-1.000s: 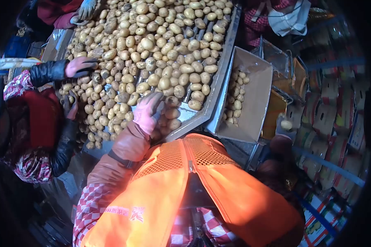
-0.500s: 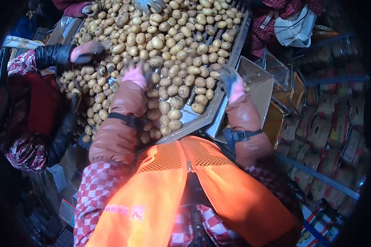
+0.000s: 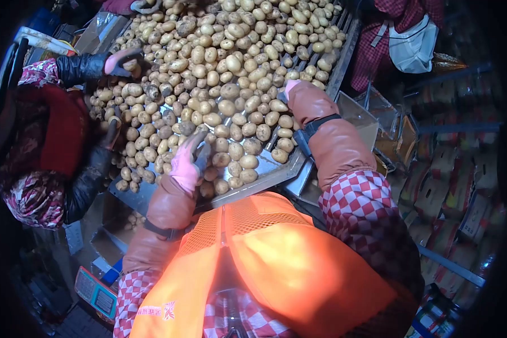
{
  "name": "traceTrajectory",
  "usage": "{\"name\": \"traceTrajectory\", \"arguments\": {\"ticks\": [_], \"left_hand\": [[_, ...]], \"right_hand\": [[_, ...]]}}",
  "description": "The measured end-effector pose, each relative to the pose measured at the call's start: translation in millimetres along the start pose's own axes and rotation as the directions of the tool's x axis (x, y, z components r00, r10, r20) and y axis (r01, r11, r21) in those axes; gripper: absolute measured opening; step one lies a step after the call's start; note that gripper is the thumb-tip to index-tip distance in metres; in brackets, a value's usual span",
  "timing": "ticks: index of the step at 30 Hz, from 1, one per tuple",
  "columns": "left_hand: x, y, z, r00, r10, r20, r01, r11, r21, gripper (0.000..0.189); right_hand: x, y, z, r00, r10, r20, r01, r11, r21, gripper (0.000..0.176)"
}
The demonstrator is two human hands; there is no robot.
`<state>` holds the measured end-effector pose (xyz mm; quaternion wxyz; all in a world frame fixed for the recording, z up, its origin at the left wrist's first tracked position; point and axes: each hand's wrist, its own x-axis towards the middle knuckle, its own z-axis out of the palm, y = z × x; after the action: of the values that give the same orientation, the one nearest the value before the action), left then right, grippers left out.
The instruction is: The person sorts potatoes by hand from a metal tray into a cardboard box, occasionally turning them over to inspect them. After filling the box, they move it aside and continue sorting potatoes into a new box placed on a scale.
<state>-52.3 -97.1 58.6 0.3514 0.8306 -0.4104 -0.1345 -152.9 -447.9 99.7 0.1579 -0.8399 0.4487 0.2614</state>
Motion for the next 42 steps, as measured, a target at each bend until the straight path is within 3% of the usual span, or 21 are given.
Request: {"name": "traceTrajectory", "arguments": {"ticks": [5, 7, 8, 10, 11, 12, 13, 14, 15, 16, 17, 20, 23, 26, 31, 32, 33, 35, 37, 39, 42], "left_hand": [[11, 20, -14, 0.747, -0.400, 0.531, 0.660, 0.536, -0.526, 0.047], [15, 22, -10, 0.695, -0.313, 0.647, 0.695, 0.063, -0.716, 0.057], [21, 16, -5, 0.657, -0.268, 0.705, 0.741, 0.057, -0.669, 0.067], [26, 10, 3, 0.656, -0.232, 0.718, 0.730, -0.043, -0.682, 0.071], [30, 8, 7, 0.662, -0.199, 0.723, 0.710, -0.143, -0.690, 0.075], [34, 14, 11, 0.664, -0.173, 0.728, 0.695, -0.217, -0.686, 0.083], [37, 16, 14, 0.663, -0.166, 0.730, 0.697, -0.219, -0.683, 0.083], [41, 17, 16, 0.652, -0.091, 0.752, 0.688, -0.343, -0.639, 0.077], [46, 17, 17, 0.647, -0.015, 0.763, 0.673, -0.458, -0.580, 0.070], [46, 1, 23, 0.746, 0.268, 0.609, 0.651, -0.483, -0.585, 0.055], [31, -18, 28, 0.808, 0.123, 0.577, 0.575, -0.382, -0.724, 0.040], [32, -18, 18, 0.781, 0.216, 0.586, 0.602, -0.510, -0.614, 0.035], [32, -9, 9, 0.775, -0.162, 0.611, 0.587, -0.172, -0.791, 0.040], [40, -33, 13, 0.605, -0.002, 0.796, 0.688, -0.503, -0.524, 0.076], [46, -18, 5, 0.642, -0.142, 0.753, 0.622, -0.478, -0.620, 0.066], [46, -19, 7, 0.615, -0.216, 0.759, 0.589, -0.514, -0.623, 0.067], [48, -22, 10, 0.584, -0.287, 0.760, 0.552, -0.546, -0.630, 0.068], [41, -42, 25, 0.748, -0.196, 0.634, 0.555, -0.340, -0.760, 0.072], [53, -30, 21, 0.695, -0.098, 0.712, 0.504, -0.639, -0.580, 0.076], [62, -25, 25, 0.696, -0.117, 0.708, 0.565, -0.520, -0.641, 0.085], [61, -34, 27, 0.774, 0.115, 0.623, 0.547, -0.617, -0.566, 0.076]], "right_hand": [[56, 15, 40, 0.995, -0.098, 0.007, 0.098, 0.983, -0.158, 0.054], [52, 25, 63, 0.866, 0.015, -0.499, 0.101, 0.974, 0.205, 0.061], [1, 0, 44, 0.829, -0.022, -0.558, 0.161, 0.966, 0.201, 0.062], [-52, -24, 21, 0.897, -0.128, -0.424, 0.375, 0.729, 0.573, 0.033], [-2, -19, 71, 0.942, -0.290, -0.172, 0.221, 0.146, 0.964, 0.052], [-14, -33, 88, 0.778, -0.444, -0.443, 0.531, 0.090, 0.842, 0.050], [-56, -53, 66, 0.772, -0.533, -0.346, 0.553, 0.297, 0.778, 0.052], [-67, -65, 65, 0.529, -0.692, -0.491, 0.833, 0.311, 0.458, 0.040], [-76, -72, 58, 0.602, -0.777, -0.181, 0.705, 0.412, 0.578, 0.052], [-59, -73, 65, 0.575, -0.799, -0.178, 0.747, 0.423, 0.513, 0.047], [-36, -73, 70, 0.546, -0.820, -0.172, 0.785, 0.430, 0.445, 0.043], [48, -66, 21, 0.933, -0.343, -0.113, 0.208, 0.254, 0.945, 0.032], [107, -33, -25, 0.860, -0.050, -0.508, 0.262, 0.898, 0.354, 0.037], [171, -19, -19, 0.816, -0.072, -0.574, 0.098, 0.995, 0.016, 0.039], [195, 8, -24, 0.843, -0.167, -0.511, 0.129, 0.986, -0.109, 0.039], [195, 16, -25, 0.910, -0.046, -0.413, 0.254, 0.848, 0.465, 0.039], [193, 17, -27, 0.967, -0.008, -0.255, 0.235, 0.413, 0.880, 0.040], [116, -5, -47, 0.963, -0.225, -0.145, 0.228, 0.406, 0.885, 0.043], [66, -33, -16, 0.857, -0.495, -0.142, 0.367, 0.396, 0.842, 0.043], [30, -65, 25, 0.766, -0.629, 0.134, 0.086, 0.307, 0.948, 0.041], [-10, -93, 57, 0.597, -0.802, -0.023, 0.493, 0.345, 0.799, 0.034]]}}
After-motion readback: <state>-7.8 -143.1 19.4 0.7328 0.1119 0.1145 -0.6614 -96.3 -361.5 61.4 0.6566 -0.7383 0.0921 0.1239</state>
